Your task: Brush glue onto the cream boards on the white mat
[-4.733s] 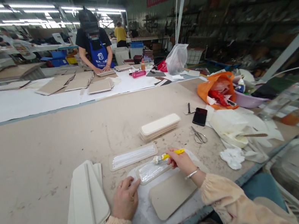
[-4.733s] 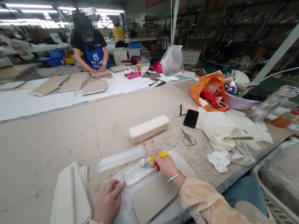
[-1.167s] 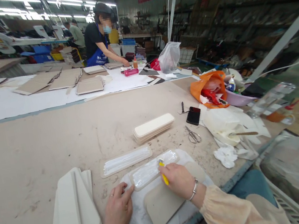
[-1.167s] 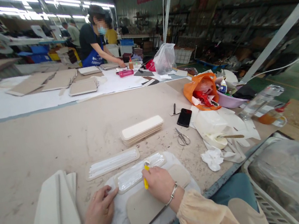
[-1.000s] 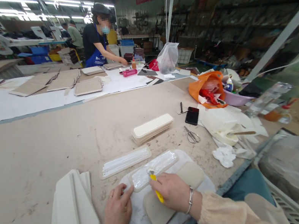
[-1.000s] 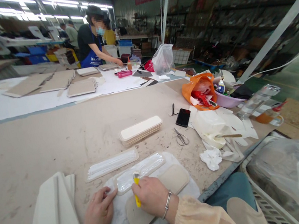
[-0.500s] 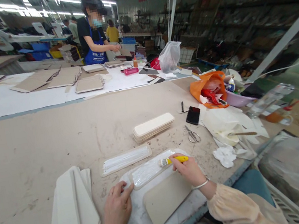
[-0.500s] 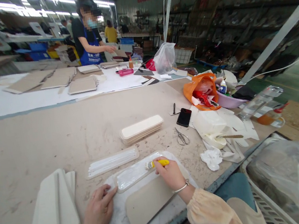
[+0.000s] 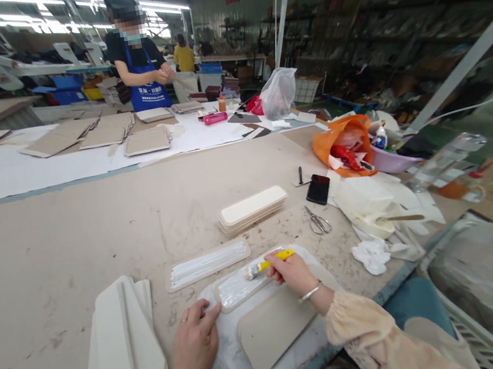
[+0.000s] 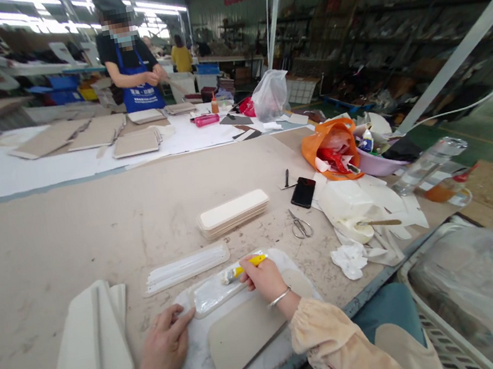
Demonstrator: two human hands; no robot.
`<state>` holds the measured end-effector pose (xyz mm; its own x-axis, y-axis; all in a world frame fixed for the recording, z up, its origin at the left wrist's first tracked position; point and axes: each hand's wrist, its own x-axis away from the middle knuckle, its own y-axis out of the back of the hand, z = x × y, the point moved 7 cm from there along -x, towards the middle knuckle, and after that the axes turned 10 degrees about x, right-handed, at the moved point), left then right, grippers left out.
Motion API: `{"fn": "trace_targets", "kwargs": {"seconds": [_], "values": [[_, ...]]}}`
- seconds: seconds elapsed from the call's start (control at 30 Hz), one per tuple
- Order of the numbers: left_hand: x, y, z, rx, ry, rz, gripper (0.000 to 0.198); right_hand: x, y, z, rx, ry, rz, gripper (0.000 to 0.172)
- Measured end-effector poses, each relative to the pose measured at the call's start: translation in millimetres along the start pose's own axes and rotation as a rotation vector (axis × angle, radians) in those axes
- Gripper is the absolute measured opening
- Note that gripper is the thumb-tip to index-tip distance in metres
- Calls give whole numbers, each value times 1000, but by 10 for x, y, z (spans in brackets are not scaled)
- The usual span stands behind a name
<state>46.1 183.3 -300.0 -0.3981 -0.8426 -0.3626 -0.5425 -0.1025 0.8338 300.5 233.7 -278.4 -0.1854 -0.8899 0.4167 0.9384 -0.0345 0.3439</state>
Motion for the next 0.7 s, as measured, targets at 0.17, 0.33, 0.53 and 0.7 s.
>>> {"fn": "trace_targets", "kwargs": {"seconds": [0.17, 0.33, 0.53, 0.7], "values": [[-2, -9, 13, 15, -1, -13, 38, 129, 541, -25, 94, 56, -114, 27], [2, -13, 4, 16, 0, -15, 36, 364, 890, 240, 486, 412, -287, 29], [-12, 7, -4, 6, 7, -17, 37, 402, 586, 320, 1002, 681, -261, 27], [7, -17, 18, 0, 7, -2, 38, 405, 222, 251, 1333, 659, -117, 22]]}}
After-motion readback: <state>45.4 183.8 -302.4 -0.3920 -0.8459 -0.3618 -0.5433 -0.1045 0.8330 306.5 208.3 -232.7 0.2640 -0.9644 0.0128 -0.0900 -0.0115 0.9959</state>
